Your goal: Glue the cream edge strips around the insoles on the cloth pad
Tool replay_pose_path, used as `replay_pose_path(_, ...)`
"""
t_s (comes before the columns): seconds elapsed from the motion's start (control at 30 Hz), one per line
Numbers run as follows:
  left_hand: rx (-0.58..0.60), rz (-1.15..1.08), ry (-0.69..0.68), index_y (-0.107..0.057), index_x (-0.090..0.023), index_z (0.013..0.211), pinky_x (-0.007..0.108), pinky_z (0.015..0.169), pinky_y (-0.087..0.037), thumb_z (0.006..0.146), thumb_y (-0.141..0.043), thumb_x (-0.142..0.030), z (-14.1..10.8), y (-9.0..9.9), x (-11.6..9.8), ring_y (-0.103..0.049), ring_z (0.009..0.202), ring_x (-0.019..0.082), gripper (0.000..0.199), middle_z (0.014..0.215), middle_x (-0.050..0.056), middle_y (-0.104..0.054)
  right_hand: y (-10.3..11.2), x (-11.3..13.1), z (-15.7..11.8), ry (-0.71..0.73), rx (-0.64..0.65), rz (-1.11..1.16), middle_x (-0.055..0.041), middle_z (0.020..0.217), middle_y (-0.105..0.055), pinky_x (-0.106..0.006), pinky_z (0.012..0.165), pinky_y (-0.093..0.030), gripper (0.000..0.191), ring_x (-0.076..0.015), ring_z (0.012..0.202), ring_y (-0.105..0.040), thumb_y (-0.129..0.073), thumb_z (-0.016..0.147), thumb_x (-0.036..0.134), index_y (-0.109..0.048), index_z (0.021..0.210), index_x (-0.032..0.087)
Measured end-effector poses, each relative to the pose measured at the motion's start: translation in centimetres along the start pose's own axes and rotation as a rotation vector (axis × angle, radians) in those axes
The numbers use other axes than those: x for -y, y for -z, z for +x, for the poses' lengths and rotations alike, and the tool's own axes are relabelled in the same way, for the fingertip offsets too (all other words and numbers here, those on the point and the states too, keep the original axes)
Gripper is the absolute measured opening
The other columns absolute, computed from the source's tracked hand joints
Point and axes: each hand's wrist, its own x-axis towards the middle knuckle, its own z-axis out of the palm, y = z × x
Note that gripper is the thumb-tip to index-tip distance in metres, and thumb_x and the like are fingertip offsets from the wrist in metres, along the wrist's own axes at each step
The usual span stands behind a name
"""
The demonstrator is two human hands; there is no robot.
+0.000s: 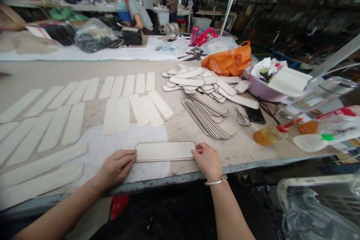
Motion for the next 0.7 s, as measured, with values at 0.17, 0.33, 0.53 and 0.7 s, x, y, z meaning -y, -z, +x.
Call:
replay_pose_path(0.17,-0.006,-0.019,0.042,-0.063,-0.018,0.096,0.031,0.083,-0.050,0.082,-0.047,-0.019,0.15,0.11,-0.22,-0.059,0.090,0.016,0.021,0.099,0.009,-0.063,-0.09,-0.04,0.03,0.007,0.003,-0.029,0.0004,0.066,-0.066,-0.027,0.067,-0.041,0.018,-0.0167,0.069,-0.061,-0.053,0.071,0.033,-0.061,0.081,0.021)
replay_pose_path(0.33,-0.003,-0.034,0.066,-0.063,-0.018,0.091,0.031,0.084,-0.050,0.082,-0.047,-0.019,0.08,-0.09,-0.13,-0.058,0.090,0.016,0.018,0.098,0.008,-0.063,-0.12,0.02,-0.03,0.009,0.008,-0.055,0.0022,0.066,-0.065,-0.027,0.067,-0.040,0.017,-0.0159,0.069,-0.060,-0.053,0.072,0.034,-0.060,0.081,0.022)
replay_pose_path(0.53,-0.009,-0.047,0.087,-0.064,-0.018,0.089,0.030,0.083,-0.050,0.082,-0.047,-0.019,0.24,0.12,-0.47,-0.059,0.089,0.015,0.019,0.095,0.008,-0.063,-0.46,-0.09,0.01,0.044,0.004,-0.081,0.0030,0.066,-0.063,-0.027,0.063,-0.039,0.016,-0.0151,0.065,-0.058,-0.051,0.072,0.034,-0.059,0.082,0.024)
replay_pose_path(0.7,-0.001,-0.010,0.041,-0.064,-0.018,0.088,0.030,0.084,-0.050,0.082,-0.048,-0.020,0.00,-0.11,-0.03,-0.060,0.090,0.016,0.018,0.097,0.008,-0.063,-0.33,-0.54,-0.15,0.085,-0.052,-0.152,0.0034,0.060,-0.059,-0.026,0.059,-0.037,0.017,-0.0143,0.059,-0.055,-0.053,0.072,0.034,-0.057,0.084,0.023)
